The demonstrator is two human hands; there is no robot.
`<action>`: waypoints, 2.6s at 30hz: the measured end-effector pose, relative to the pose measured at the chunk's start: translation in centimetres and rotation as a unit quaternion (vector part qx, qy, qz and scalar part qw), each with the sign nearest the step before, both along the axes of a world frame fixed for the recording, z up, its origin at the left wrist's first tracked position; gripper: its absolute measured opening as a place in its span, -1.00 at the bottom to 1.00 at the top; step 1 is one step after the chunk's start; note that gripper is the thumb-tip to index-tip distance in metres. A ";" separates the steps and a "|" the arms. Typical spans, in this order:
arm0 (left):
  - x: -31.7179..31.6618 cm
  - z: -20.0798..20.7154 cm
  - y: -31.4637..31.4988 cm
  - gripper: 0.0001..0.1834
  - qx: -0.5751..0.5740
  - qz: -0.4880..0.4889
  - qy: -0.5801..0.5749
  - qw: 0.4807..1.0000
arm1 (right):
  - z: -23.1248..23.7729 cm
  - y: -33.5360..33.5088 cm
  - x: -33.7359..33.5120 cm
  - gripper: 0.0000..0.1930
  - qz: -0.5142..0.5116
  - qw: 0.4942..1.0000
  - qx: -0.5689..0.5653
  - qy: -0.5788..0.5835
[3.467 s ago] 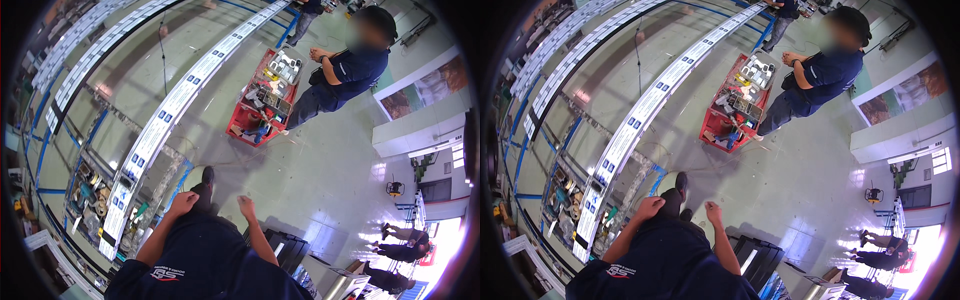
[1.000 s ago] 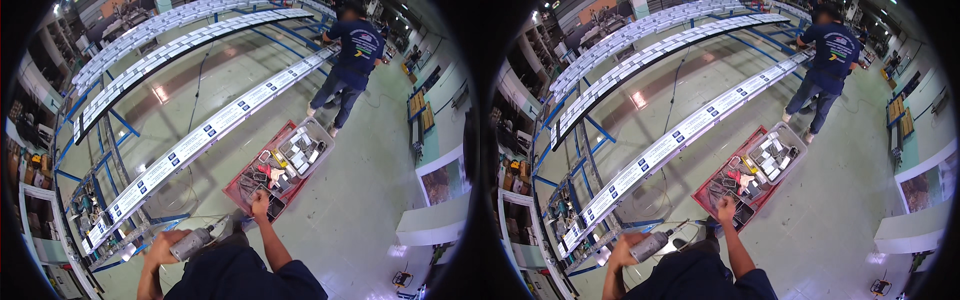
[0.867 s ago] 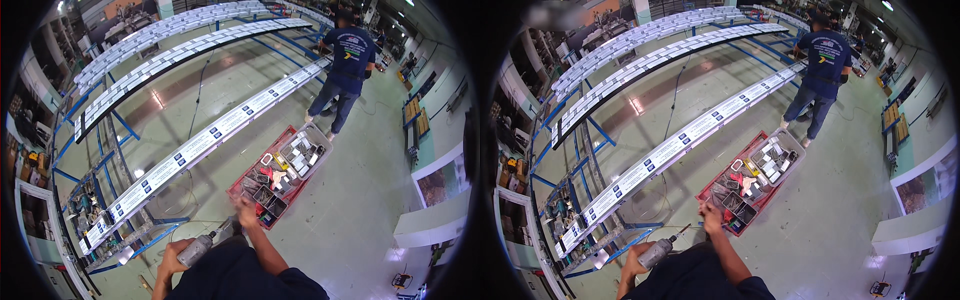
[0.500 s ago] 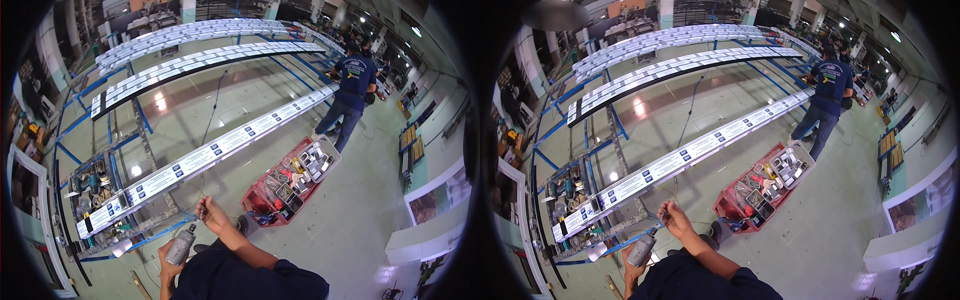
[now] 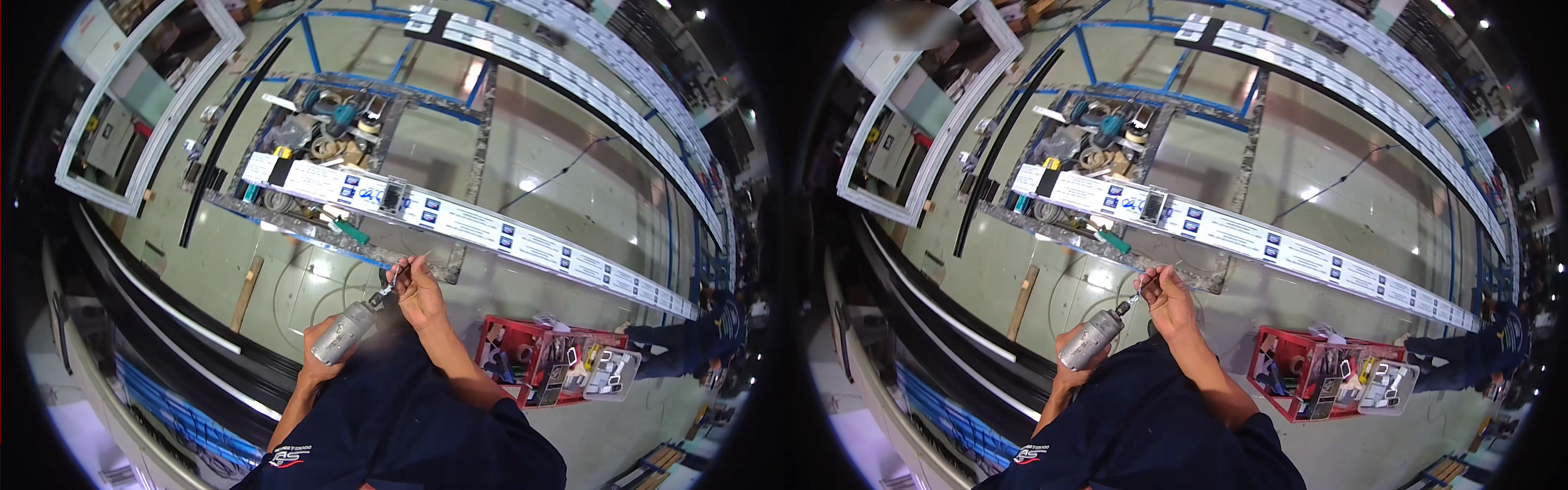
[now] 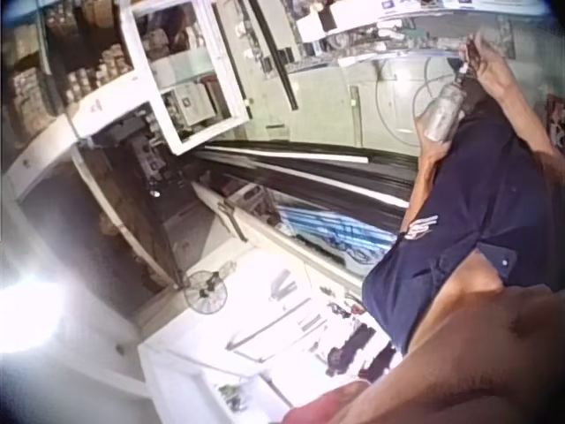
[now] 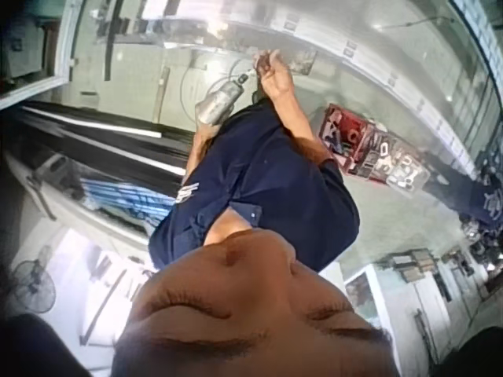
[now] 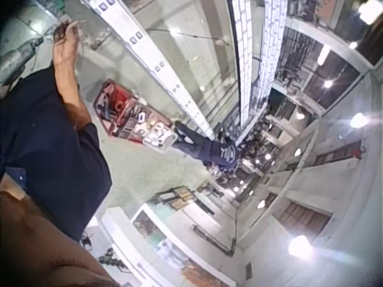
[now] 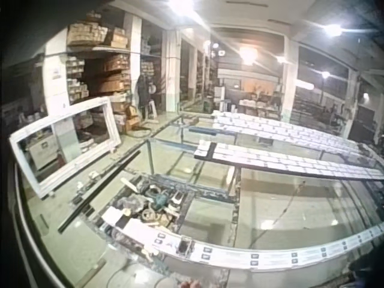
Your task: Assemble and secure components of a metal window or door frame using tools and measurements.
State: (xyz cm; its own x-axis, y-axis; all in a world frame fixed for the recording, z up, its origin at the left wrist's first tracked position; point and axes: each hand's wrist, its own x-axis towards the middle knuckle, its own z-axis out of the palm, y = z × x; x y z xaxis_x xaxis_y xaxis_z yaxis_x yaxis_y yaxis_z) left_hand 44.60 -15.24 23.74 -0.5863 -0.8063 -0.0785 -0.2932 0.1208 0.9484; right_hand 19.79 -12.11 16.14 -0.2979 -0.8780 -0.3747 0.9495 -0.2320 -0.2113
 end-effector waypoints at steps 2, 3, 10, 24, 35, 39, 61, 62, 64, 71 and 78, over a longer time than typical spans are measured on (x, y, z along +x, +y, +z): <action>1.1 -0.7 -2.2 -0.53 0.017 0.006 -0.011 1.000 | -0.9 -2.9 0.7 -0.77 0.027 0.999 -0.002 -0.029; 1.2 -0.7 -3.4 -0.53 0.025 0.014 -0.021 0.999 | -1.2 -4.5 0.9 -0.77 0.034 0.999 0.006 -0.040; -1.1 1.3 -14.4 -0.59 0.085 -0.001 -0.094 0.992 | -3.3 -13.0 -0.3 -0.76 0.052 0.997 0.039 -0.042; -12.9 7.4 -27.7 -0.37 0.059 -0.228 -0.285 0.929 | -7.3 -18.7 -0.7 -0.71 -0.047 0.948 0.121 -0.290; -17.8 7.3 -28.9 -0.40 0.048 -0.264 -0.347 0.899 | -9.1 -19.2 -1.1 -0.69 -0.073 0.930 0.069 -0.353; -19.5 7.5 -29.1 -0.54 0.055 -0.261 -0.373 0.889 | -9.6 -19.0 -1.4 -0.67 -0.053 0.930 0.071 -0.356; -20.6 3.5 -32.0 -0.18 -0.234 -0.447 -0.290 0.813 | -8.6 -17.0 -3.0 -0.73 0.004 0.913 0.172 -0.369; -20.1 3.1 -32.1 -0.18 -0.240 -0.440 -0.290 0.815 | -8.5 -17.0 -3.1 -0.73 0.001 0.911 0.172 -0.374; -20.3 3.2 -32.4 -0.17 -0.232 -0.439 -0.296 0.816 | -7.8 -17.2 -3.9 -0.74 0.017 0.906 0.196 -0.374; -21.7 3.5 -33.0 -0.20 -0.247 -0.446 -0.288 0.810 | -10.6 -16.5 -3.3 -0.76 0.016 0.923 0.098 -0.371; -24.2 4.5 -32.8 -0.34 -0.108 -0.423 -0.404 0.804 | -10.3 -16.6 -4.1 -0.74 0.044 0.924 0.129 -0.358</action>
